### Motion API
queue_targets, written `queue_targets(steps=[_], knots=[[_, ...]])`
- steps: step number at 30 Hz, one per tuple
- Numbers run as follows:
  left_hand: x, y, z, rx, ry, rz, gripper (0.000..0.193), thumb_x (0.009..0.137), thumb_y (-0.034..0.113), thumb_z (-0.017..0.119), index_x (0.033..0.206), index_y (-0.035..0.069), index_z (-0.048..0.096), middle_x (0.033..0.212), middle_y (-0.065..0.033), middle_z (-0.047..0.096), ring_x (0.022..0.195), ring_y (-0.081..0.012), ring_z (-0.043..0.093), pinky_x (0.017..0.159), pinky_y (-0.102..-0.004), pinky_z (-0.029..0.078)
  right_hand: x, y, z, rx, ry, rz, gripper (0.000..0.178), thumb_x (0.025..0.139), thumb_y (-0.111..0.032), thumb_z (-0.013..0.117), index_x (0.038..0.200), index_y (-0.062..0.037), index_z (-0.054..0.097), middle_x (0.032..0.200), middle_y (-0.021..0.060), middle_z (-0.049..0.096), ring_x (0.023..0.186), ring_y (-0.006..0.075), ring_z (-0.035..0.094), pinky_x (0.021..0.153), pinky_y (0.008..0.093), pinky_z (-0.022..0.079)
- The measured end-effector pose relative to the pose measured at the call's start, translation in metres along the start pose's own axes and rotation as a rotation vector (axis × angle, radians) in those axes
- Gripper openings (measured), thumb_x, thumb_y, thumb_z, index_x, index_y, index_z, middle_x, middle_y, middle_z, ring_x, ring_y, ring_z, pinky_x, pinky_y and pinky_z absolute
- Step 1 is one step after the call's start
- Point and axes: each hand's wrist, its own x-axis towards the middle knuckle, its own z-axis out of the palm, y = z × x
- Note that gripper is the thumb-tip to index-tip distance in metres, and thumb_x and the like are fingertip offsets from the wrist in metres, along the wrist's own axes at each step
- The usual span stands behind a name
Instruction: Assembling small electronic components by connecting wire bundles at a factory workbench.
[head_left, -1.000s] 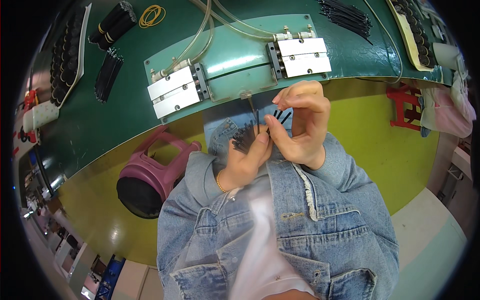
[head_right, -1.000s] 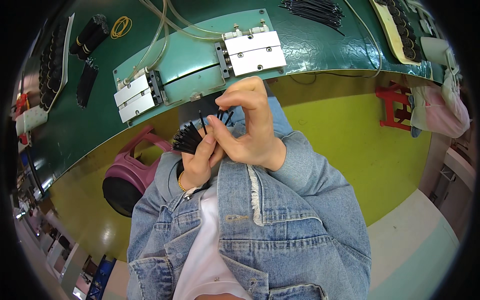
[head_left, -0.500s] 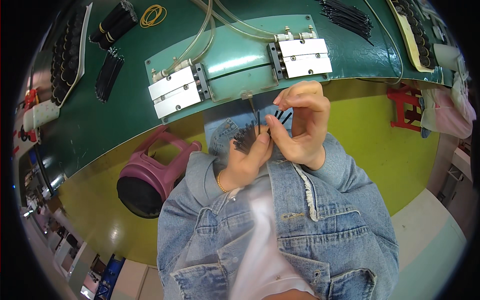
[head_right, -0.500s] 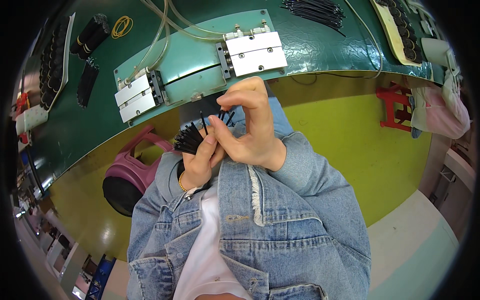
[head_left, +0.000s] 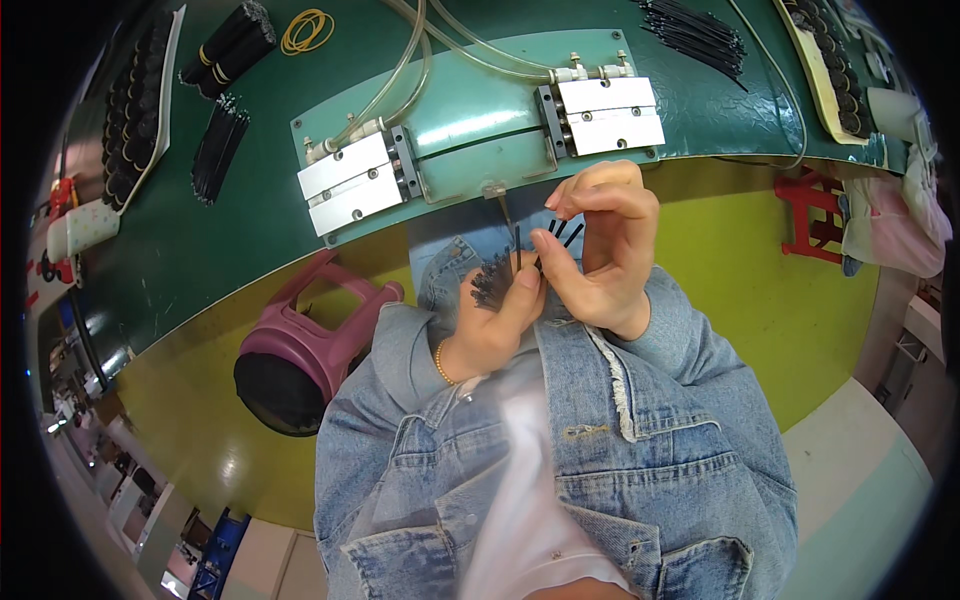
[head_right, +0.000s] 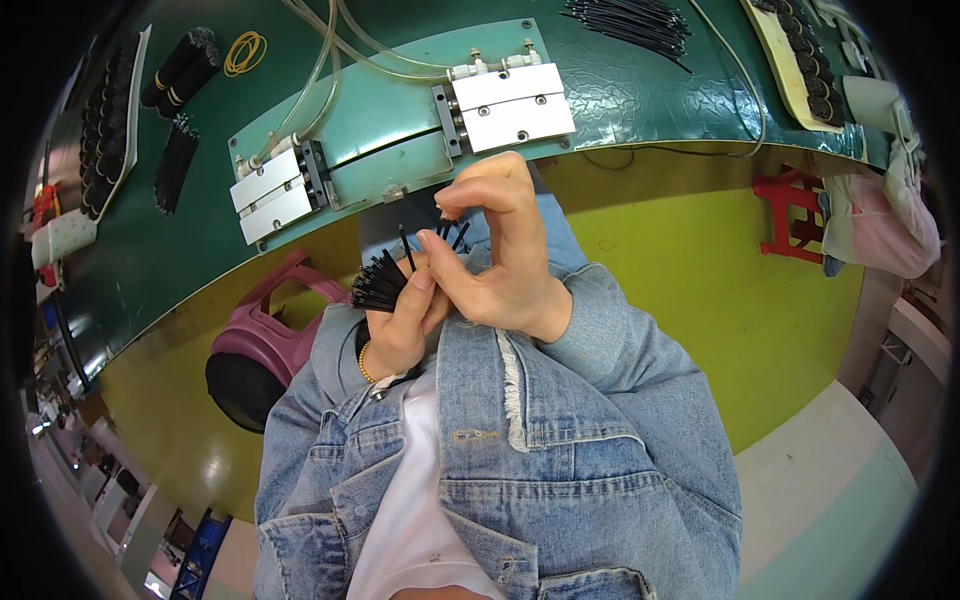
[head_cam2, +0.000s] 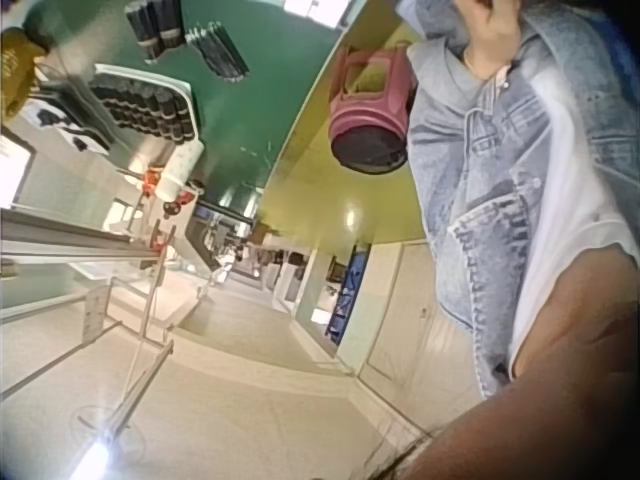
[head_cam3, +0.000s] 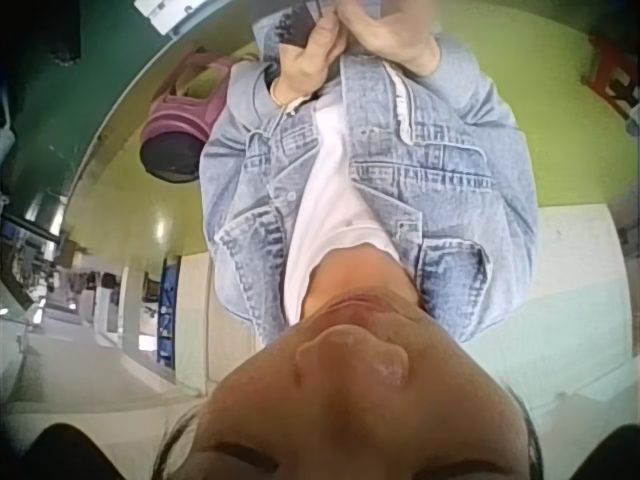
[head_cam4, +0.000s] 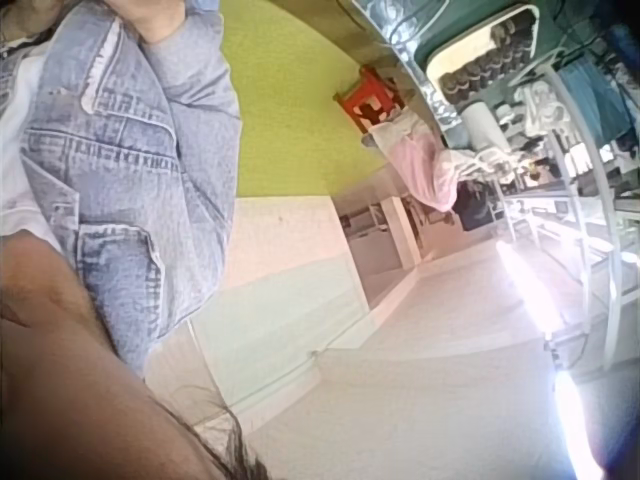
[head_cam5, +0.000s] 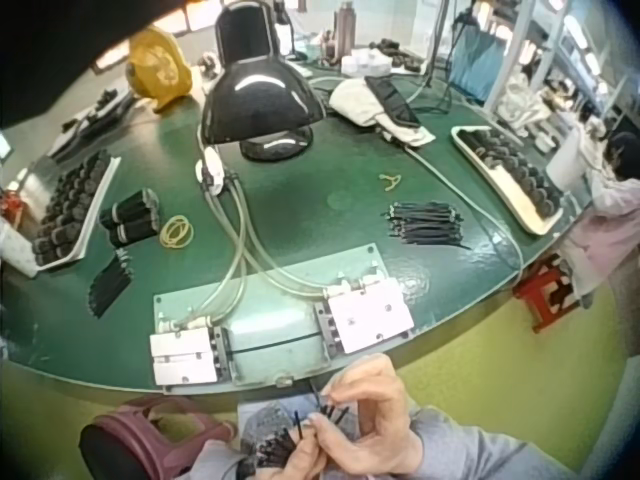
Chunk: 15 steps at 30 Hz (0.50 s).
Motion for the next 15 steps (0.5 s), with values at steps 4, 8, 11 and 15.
queue_targets(steps=[4, 8, 11, 15], knots=[[0.0009, 0.0046, 0.0021, 0.021, 0.018, -0.043, 0.021, 0.09, 0.016, 0.042, 0.088, -0.002, 0.052, 0.059, 0.0041, 0.043, 0.052, -0.0028, 0.034, 0.047, -0.0194, 0.025, 0.001, 0.0005, -0.0004, 0.006, -0.001, -0.003, 0.045, 0.064, 0.011, 0.059, 0.101, -0.0023, 0.038, 0.088, 0.0102, 0.039, 0.073, 0.0156, 0.042, 0.069, 0.0301, 0.042], [0.0014, 0.0053, 0.003, -0.021, 0.022, -0.05, 0.02, 0.09, 0.016, 0.042, 0.087, -0.001, 0.052, 0.059, 0.0037, 0.043, 0.052, -0.0029, 0.034, 0.047, -0.0196, 0.025, 0.0017, 0.0014, -0.0007, 0.028, -0.006, 0.003, 0.045, 0.064, 0.011, 0.059, 0.102, -0.0023, 0.037, 0.087, 0.0097, 0.039, 0.073, 0.0149, 0.041, 0.069, 0.0296, 0.041], [0.0012, 0.0029, 0.0009, 0.014, 0.015, -0.046, 0.019, 0.09, 0.015, 0.043, 0.085, -0.001, 0.052, 0.059, 0.0035, 0.043, 0.052, -0.0032, 0.034, 0.047, -0.02, 0.025, 0.0026, 0.0017, -0.0011, 0.059, -0.006, 0.019, 0.046, 0.064, 0.011, 0.059, 0.102, -0.0023, 0.037, 0.087, 0.0093, 0.038, 0.072, 0.0144, 0.04, 0.068, 0.0292, 0.04], [0.0016, 0.0006, -0.0007, 0.0, -0.002, -0.034, 0.019, 0.09, 0.016, 0.042, 0.081, 0.0, 0.051, 0.059, 0.0034, 0.043, 0.052, -0.0036, 0.034, 0.048, -0.02, 0.026, 0.0032, 0.0015, -0.0015, 0.076, -0.005, 0.03, 0.046, 0.064, 0.011, 0.059, 0.103, -0.0023, 0.036, 0.087, 0.0088, 0.038, 0.072, 0.0139, 0.039, 0.068, 0.029, 0.04]])
